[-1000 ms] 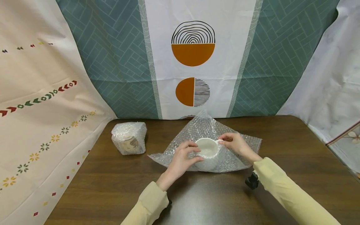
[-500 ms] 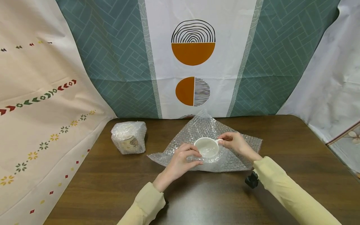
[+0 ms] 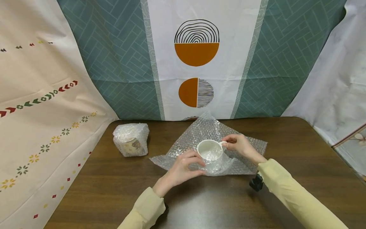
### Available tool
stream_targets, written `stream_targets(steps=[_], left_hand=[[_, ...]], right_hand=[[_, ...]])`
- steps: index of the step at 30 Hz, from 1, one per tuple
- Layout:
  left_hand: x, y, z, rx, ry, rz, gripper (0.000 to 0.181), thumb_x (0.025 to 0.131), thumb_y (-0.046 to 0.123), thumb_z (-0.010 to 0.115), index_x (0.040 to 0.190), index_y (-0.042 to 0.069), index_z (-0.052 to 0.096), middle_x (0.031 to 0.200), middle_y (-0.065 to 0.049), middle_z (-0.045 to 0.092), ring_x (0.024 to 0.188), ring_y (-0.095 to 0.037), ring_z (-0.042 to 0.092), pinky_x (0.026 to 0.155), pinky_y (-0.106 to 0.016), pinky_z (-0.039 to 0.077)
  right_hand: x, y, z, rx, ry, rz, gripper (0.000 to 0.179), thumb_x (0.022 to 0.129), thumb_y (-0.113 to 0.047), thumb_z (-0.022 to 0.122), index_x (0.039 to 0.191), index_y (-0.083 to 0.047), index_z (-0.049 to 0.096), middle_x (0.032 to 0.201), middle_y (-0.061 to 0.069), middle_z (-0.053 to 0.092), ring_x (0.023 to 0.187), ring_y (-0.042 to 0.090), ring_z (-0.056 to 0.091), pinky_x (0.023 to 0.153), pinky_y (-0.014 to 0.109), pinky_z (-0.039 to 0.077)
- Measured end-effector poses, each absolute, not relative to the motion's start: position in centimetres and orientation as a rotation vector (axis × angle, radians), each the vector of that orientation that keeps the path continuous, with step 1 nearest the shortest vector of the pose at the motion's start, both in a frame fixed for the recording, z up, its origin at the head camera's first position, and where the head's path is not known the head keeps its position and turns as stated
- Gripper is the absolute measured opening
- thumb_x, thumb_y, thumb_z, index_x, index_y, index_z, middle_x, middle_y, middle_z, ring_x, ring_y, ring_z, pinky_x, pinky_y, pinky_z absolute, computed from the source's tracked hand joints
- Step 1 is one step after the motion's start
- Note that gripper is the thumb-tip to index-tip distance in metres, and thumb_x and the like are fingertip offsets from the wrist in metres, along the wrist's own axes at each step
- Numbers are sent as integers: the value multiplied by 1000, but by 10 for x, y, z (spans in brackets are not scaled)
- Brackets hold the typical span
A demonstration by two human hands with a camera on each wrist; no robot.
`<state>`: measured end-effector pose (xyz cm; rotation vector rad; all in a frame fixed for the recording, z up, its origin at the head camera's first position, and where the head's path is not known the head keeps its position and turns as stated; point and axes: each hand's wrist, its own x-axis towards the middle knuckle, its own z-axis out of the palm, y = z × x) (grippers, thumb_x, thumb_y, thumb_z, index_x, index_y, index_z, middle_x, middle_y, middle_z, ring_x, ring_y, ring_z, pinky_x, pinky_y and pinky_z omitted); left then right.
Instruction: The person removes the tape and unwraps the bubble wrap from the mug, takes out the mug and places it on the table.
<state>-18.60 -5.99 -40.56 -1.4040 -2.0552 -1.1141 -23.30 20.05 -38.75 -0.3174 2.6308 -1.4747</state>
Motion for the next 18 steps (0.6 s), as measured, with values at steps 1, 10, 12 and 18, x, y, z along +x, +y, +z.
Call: stream_targets(steps=[1,10,12,18], left_hand=[[-186,-60,-406,-1421,-2049,-1112,20,67,17,81,82,12,67,87,5,58,88,-8,49,78,-20,41],[-182,-62,-407,-1544,-2077,-1182,23,66,14,81,83,11,67,87,3,60,87,-11,52,80,-21,42],[-182,-63,-409,-1554,-2117,-1210,22,66,15,81,83,12,66,88,5,59,87,-8,51,79,-21,42],[-179,-65,-412,-1564,-2256,-1253,23,68,17,81,84,13,65,89,8,58,87,-4,50,77,-20,43]], right_hand=[[-233,200,-388,-321,2635,-1474,22,86,-16,63,101,0,64,91,11,62,82,28,60,70,39,50],[-233,201,-388,-346,2633,-1490,23,86,-15,63,100,3,64,90,12,62,79,25,59,70,42,49],[-233,201,-388,-358,2631,-1492,23,86,-15,63,101,3,63,90,13,62,78,25,59,70,43,49],[-233,201,-388,-362,2633,-1488,23,86,-15,63,101,2,63,90,12,62,80,27,59,69,43,49]])
